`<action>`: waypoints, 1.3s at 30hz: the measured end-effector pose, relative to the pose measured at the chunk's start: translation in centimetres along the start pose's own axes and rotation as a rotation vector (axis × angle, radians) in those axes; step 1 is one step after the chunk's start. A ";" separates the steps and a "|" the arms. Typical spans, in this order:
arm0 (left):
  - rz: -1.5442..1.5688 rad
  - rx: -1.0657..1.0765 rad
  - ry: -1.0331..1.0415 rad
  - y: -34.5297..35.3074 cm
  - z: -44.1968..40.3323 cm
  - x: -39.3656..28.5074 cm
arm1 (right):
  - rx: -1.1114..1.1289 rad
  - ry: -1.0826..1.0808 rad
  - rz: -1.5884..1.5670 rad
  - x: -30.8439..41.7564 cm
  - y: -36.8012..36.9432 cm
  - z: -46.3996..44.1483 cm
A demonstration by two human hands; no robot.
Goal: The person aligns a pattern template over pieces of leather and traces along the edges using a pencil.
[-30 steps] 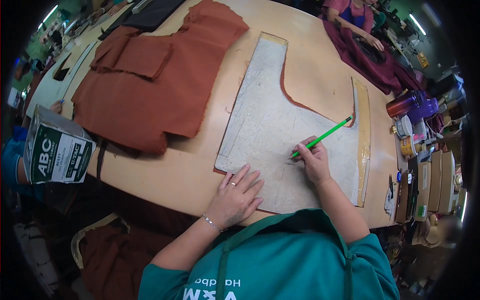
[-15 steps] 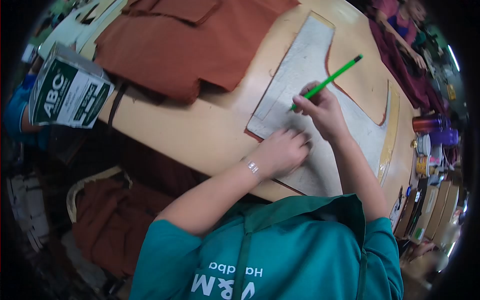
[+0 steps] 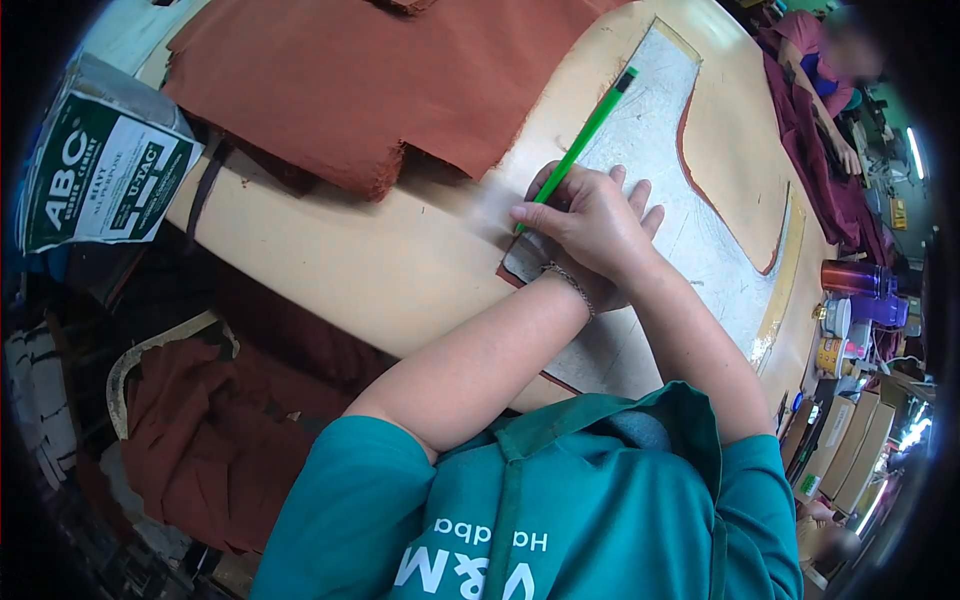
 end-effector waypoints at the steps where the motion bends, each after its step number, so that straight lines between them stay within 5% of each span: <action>1: 0.055 0.028 0.005 -0.3 0.0 0.0 | 0.011 -0.012 0.029 -0.2 0.3 -0.2; 6: 0.197 -0.084 -0.023 -0.8 0.1 0.1 | -0.008 -0.027 0.067 -1.2 -0.1 -1.4; 12: 0.259 0.071 -0.112 -1.5 0.3 0.3 | -0.084 0.016 -0.234 -3.6 -5.2 -6.5; 20: 0.320 0.006 -0.110 -1.8 0.1 0.3 | -0.225 0.023 -0.448 -6.6 -10.9 -14.3; 26: 0.328 0.055 -0.113 -1.5 0.0 0.2 | -0.412 -0.149 -0.064 -3.0 -9.6 -8.7; 28: 0.345 0.148 -0.116 -0.7 0.0 0.3 | -0.279 -0.151 -0.001 -1.2 -7.3 -5.8; 30: 0.354 -0.117 -0.093 -0.5 0.0 0.5 | -0.164 -0.194 0.017 -0.6 -4.6 -3.4; 32: 0.313 0.078 -0.086 -0.6 -0.5 0.6 | -0.160 -0.335 0.085 0.7 -2.8 -0.9; 33: 0.120 -0.099 -0.033 -2.0 -0.2 0.3 | -0.102 -0.283 0.081 0.7 -2.3 -0.7; 36: 0.213 -0.115 -0.062 -0.8 -0.1 0.1 | -0.020 -0.276 0.060 -0.1 -1.4 -1.1; 37: 0.656 -0.031 -0.081 0.3 -0.5 0.3 | -0.070 -0.155 0.010 -0.1 -3.3 -1.8; 38: 0.333 0.013 -0.095 -0.7 0.3 0.2 | -0.055 -0.049 -0.082 -1.7 -4.1 -4.1; 39: 0.334 0.033 -0.116 -1.0 0.3 0.3 | -0.096 0.004 -0.186 -2.7 -5.5 -5.7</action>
Point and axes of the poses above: each hand's wrist, its own z-axis away from the middle knuckle, its own y-axis out of the palm, x = y × z, the point moved 9 cm from there along -z, towards the middle knuckle, and after that the axes turned 14 degrees about y, right-handed, at the moved point
